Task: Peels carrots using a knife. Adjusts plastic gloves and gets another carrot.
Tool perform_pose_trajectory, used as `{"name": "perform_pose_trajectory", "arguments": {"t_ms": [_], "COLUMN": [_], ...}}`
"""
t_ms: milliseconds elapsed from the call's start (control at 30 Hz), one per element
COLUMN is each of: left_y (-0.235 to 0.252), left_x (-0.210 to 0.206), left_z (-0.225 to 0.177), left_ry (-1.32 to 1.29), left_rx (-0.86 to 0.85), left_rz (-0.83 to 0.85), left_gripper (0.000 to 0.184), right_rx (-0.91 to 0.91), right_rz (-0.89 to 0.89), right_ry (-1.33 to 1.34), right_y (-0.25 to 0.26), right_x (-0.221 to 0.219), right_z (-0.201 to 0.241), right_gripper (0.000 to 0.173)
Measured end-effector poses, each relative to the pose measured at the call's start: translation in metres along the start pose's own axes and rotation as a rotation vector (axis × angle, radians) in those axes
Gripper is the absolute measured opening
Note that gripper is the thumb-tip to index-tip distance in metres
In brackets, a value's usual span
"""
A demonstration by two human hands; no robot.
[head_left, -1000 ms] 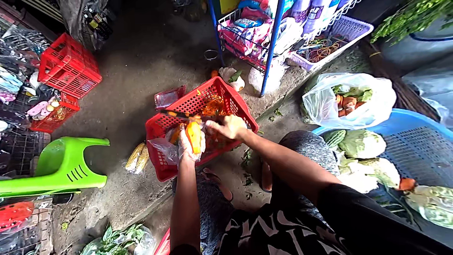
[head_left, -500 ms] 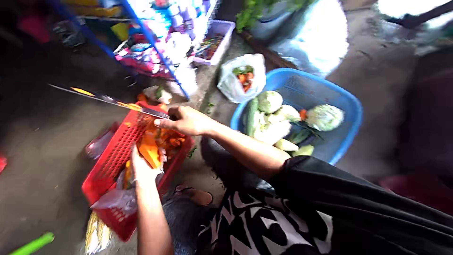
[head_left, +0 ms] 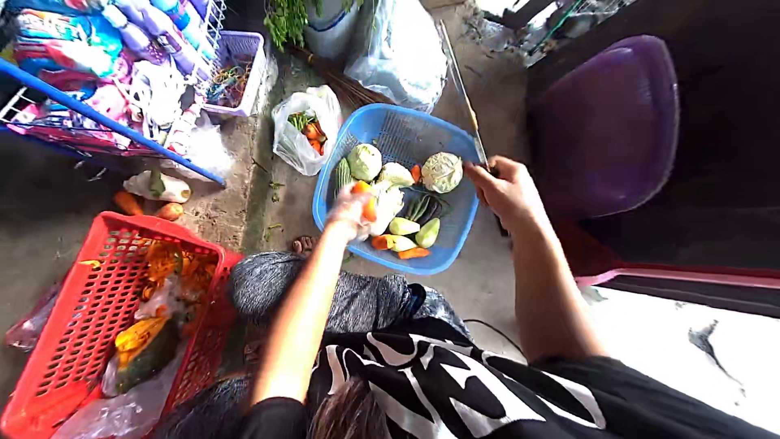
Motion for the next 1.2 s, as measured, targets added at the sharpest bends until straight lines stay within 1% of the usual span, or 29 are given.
{"name": "perform_pose_trajectory", "arguments": {"t_ms": [33, 67, 133, 167, 233, 300, 367, 467, 567, 633, 700, 767, 833, 900, 933, 1000, 1033, 1067, 1100, 1133, 1200], "left_y": [0.004, 0.003, -0.014, -0.028, -0.056, -0.083, -0.104, -0.138, -0.172, -0.191, -0.217, -0.240, -0.258, -0.268, -0.271, -0.273, -0.271, -0.269, -0.267, -0.265, -0.257], "left_x": [-0.013, -0.021, -0.022, -0.017, -0.001, 0.021, 0.046, 0.078, 0.114, 0.145, 0.177, 0.206, 0.234, 0.264, 0.280, 0.312, 0.326, 0.336, 0.345, 0.350, 0.359], "left_z": [0.005, 0.004, -0.015, -0.026, -0.040, -0.046, -0.044, -0.039, -0.030, -0.016, 0.003, 0.028, 0.052, 0.078, 0.092, 0.124, 0.138, 0.146, 0.148, 0.146, 0.136], "left_ry": [0.077, 0.219, 0.668, 0.862, 1.135, 1.281, 1.340, 1.398, 1.431, 1.440, 1.406, 1.366, 1.306, 1.221, 1.154, 1.023, 0.973, 0.961, 0.950, 0.959, 1.001], "left_rx": [0.004, -0.003, -0.082, -0.153, -0.269, -0.335, -0.443, -0.527, -0.483, -0.425, -0.350, -0.253, -0.104, 0.067, 0.184, 0.464, 0.576, 0.655, 0.693, 0.699, 0.674], "left_rz": [0.037, 0.044, -0.010, -0.060, -0.204, -0.377, -0.566, -0.735, -0.864, -1.007, -1.156, -1.274, -1.266, -1.194, -1.120, -0.894, -0.793, -0.744, -0.724, -0.711, -0.734], "left_gripper": [0.052, 0.051, 0.061, 0.066, 0.079, 0.085, 0.085, 0.081, 0.084, 0.085, 0.084, 0.087, 0.091, 0.098, 0.100, 0.098, 0.100, 0.103, 0.101, 0.093, 0.069], "right_rx": [-0.047, -0.086, -0.142, -0.154, -0.120, 0.015, 0.192, 0.473, 0.826, 1.022, 1.132, 1.179, 1.183, 1.104, 1.023, 0.829, 0.746, 0.695, 0.667, 0.648, 0.640], "right_rz": [-0.033, -0.057, -0.039, 0.000, 0.103, 0.189, 0.263, 0.360, 0.428, 0.502, 0.576, 0.616, 0.639, 0.657, 0.667, 0.674, 0.667, 0.651, 0.637, 0.633, 0.655], "right_ry": [-0.036, -0.094, -0.247, -0.311, -0.411, -0.462, -0.480, -0.508, -0.492, -0.472, -0.465, -0.470, -0.493, -0.582, -0.655, -0.751, -0.739, -0.696, -0.625, -0.525, -0.327], "right_y": [-0.002, -0.004, -0.009, -0.009, -0.010, -0.012, -0.015, -0.033, -0.067, -0.090, -0.108, -0.120, -0.122, -0.116, -0.110, -0.094, -0.087, -0.079, -0.073, -0.071, -0.077], "right_x": [0.002, 0.002, -0.007, -0.015, -0.038, -0.066, -0.099, -0.151, -0.205, -0.237, -0.263, -0.284, -0.299, -0.308, -0.311, -0.315, -0.316, -0.316, -0.317, -0.317, -0.317], "right_z": [-0.009, -0.014, -0.010, -0.005, 0.008, 0.027, 0.053, 0.103, 0.153, 0.179, 0.196, 0.203, 0.201, 0.198, 0.199, 0.202, 0.206, 0.209, 0.213, 0.216, 0.221], "right_gripper": [0.045, 0.047, 0.049, 0.048, 0.044, 0.043, 0.042, 0.039, 0.033, 0.036, 0.039, 0.037, 0.035, 0.035, 0.036, 0.040, 0.042, 0.043, 0.043, 0.041, 0.037]}}
Point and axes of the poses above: each hand's wrist, its own y-axis towards the middle knuckle, its own x-axis out of the back of the hand, z = x × y, the point moved 2 cm from there along y, towards the middle knuckle, and after that the axes turned 9 degrees about y, right-handed, at the moved point
